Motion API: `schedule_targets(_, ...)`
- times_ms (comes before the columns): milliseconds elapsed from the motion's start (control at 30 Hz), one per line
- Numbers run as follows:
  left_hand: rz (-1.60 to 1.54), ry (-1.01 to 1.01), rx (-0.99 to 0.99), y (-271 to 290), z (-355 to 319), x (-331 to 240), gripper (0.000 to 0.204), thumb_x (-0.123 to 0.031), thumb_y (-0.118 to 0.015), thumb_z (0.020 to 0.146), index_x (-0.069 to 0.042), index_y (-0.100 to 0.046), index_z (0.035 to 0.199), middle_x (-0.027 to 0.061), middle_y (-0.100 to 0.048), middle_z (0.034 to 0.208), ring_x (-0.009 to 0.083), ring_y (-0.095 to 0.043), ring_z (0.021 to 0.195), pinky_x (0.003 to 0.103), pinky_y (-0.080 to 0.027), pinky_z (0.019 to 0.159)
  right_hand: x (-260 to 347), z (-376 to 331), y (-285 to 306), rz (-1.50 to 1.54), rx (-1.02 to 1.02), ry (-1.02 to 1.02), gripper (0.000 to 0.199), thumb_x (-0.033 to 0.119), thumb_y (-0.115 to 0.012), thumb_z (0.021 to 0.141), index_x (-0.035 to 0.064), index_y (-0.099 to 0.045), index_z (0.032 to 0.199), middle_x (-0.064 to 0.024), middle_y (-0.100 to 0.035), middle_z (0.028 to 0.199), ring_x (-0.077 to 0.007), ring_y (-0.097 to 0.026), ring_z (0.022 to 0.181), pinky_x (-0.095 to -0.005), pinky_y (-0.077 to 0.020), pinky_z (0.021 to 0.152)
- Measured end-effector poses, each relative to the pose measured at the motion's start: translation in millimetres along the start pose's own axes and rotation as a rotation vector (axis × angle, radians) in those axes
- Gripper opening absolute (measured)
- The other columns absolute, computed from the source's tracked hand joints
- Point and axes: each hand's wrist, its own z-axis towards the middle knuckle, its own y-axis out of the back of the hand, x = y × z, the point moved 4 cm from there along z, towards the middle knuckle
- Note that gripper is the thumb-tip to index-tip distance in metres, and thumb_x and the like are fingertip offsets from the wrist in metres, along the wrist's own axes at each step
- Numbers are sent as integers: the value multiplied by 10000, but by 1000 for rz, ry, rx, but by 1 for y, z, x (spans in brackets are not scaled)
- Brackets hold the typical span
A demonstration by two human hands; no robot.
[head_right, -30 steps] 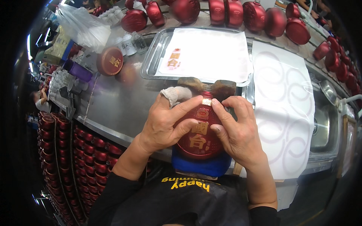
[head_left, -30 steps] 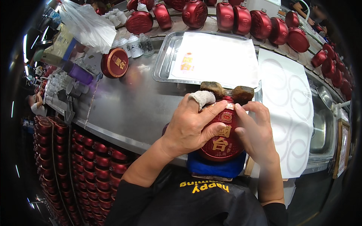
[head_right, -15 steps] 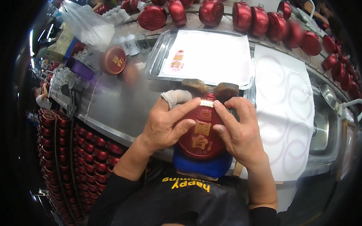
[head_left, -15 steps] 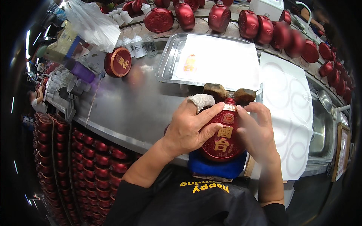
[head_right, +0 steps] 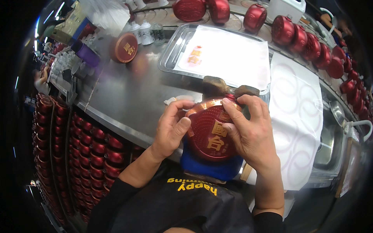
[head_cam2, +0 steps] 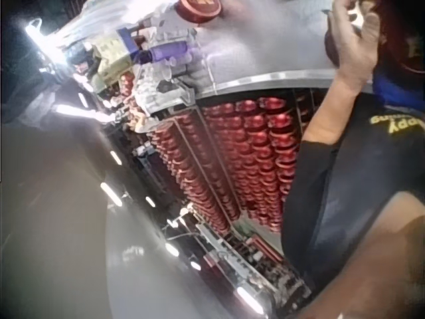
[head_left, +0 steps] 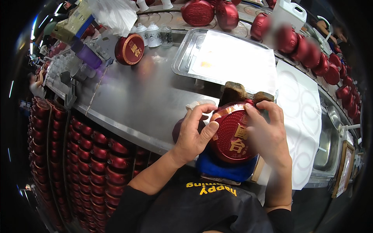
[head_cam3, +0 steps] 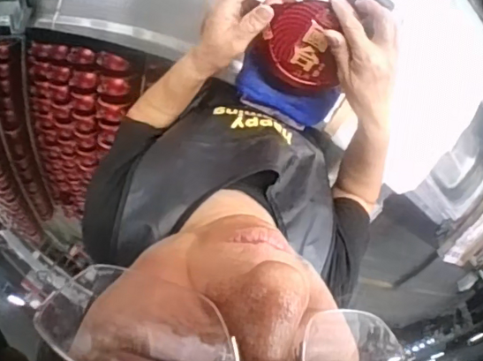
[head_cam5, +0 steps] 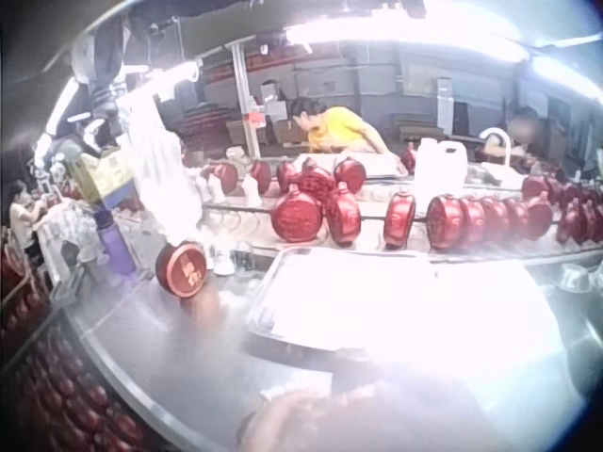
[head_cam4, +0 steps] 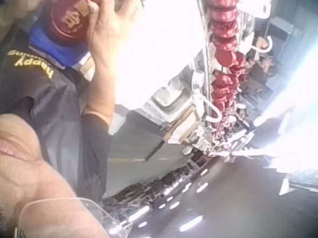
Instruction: The person picks up a red container from a rack, places it on a workbench, and applies a gold sticker to its surface. They smooth the sticker with fingers and a green tool, then wipe the container with a cloth. The process repeats with another container.
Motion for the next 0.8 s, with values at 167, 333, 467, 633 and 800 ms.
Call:
schedule_targets(167,28,77,21,6,-10,7,311,-339,-681,1012,-35,-635,969,90,-661,990,198,-541,961,355,-453,909,9,4,3,-65,31,-18,431,189,-735,897,78,-684,1310,-161,-560,1248,-372,-545,1171,-479,-460,1016)
schedule_targets(333,-37,111,71,9,-11,1,244,-246,-687,986,-56,-637,842,46,-657,837,192,-506,983,353,-401,961,22,11,4,-120,59,48,454,184,-753,869,100,-685,1310,-155,-557,1261,-373,-545,1178,-484,-466,1000)
schedule_targets(467,-59,183,128,9,-12,4,213,-220,-699,968,-59,-633,845,81,-665,922,225,-511,1010,365,-401,969,24,18,0,-160,113,58,474,172,-769,842,117,-689,1306,-155,-558,1258,-374,-546,1177,-488,-475,984)
schedule_targets(633,178,35,63,10,-21,2,208,-217,-720,956,-64,-629,848,170,-625,1167,278,-525,1039,395,-401,998,23,18,-3,-151,118,44,491,136,-777,827,117,-685,1309,-155,-560,1252,-377,-546,1171,-488,-480,985)
schedule_targets(800,-45,53,-24,18,-20,14,322,-353,-700,999,-51,-601,1045,179,-572,1238,287,-508,1121,396,-392,1026,22,16,-5,-137,103,44,490,112,-774,833,115,-686,1316,-155,-562,1241,-371,-549,1157,-483,-480,993)
